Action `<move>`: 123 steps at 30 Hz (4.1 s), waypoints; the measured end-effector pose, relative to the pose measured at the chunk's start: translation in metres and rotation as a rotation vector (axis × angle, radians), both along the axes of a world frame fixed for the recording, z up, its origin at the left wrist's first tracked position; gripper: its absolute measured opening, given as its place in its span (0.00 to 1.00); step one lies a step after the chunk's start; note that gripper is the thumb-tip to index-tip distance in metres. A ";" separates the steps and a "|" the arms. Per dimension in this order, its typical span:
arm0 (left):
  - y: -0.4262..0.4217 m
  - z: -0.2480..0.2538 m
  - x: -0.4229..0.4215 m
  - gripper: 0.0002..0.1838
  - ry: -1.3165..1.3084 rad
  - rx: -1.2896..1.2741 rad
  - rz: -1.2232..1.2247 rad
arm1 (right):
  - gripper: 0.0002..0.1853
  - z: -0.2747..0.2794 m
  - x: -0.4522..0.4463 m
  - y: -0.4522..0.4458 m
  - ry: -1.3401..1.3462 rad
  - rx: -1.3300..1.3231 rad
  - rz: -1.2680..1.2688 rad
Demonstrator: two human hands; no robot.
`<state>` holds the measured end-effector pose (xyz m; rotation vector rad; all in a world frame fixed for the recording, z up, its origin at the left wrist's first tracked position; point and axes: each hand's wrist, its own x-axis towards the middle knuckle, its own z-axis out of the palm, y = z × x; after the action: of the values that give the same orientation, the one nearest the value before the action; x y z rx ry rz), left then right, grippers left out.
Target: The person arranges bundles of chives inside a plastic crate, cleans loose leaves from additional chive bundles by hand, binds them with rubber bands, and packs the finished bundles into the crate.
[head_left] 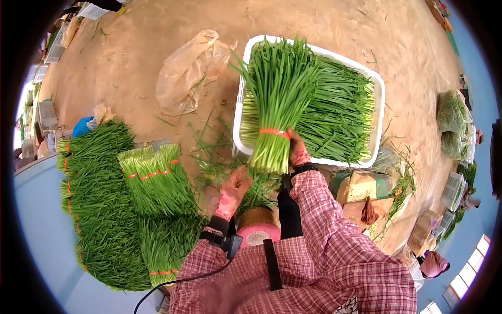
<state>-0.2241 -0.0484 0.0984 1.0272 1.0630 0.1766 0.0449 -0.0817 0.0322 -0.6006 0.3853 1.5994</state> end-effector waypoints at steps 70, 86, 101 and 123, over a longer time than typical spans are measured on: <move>0.011 -0.060 0.508 0.27 -0.236 -0.462 -0.087 | 0.39 0.052 0.511 0.036 -1.590 -0.125 1.386; 0.102 -0.040 0.585 0.65 0.404 1.399 -1.280 | 0.52 0.022 0.475 -0.021 -2.536 -0.094 0.946; 0.122 -0.084 0.574 0.56 0.387 1.360 -1.212 | 0.52 -0.038 0.505 -0.033 -2.378 -0.097 0.878; 0.194 -0.091 0.513 0.62 0.621 0.991 -1.240 | 0.54 -0.022 0.508 -0.029 -2.285 -0.348 1.111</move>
<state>0.2890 0.1452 0.0076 2.5750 0.6430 -0.7477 0.5527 -0.1107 0.0100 -2.5980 -1.6239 0.6858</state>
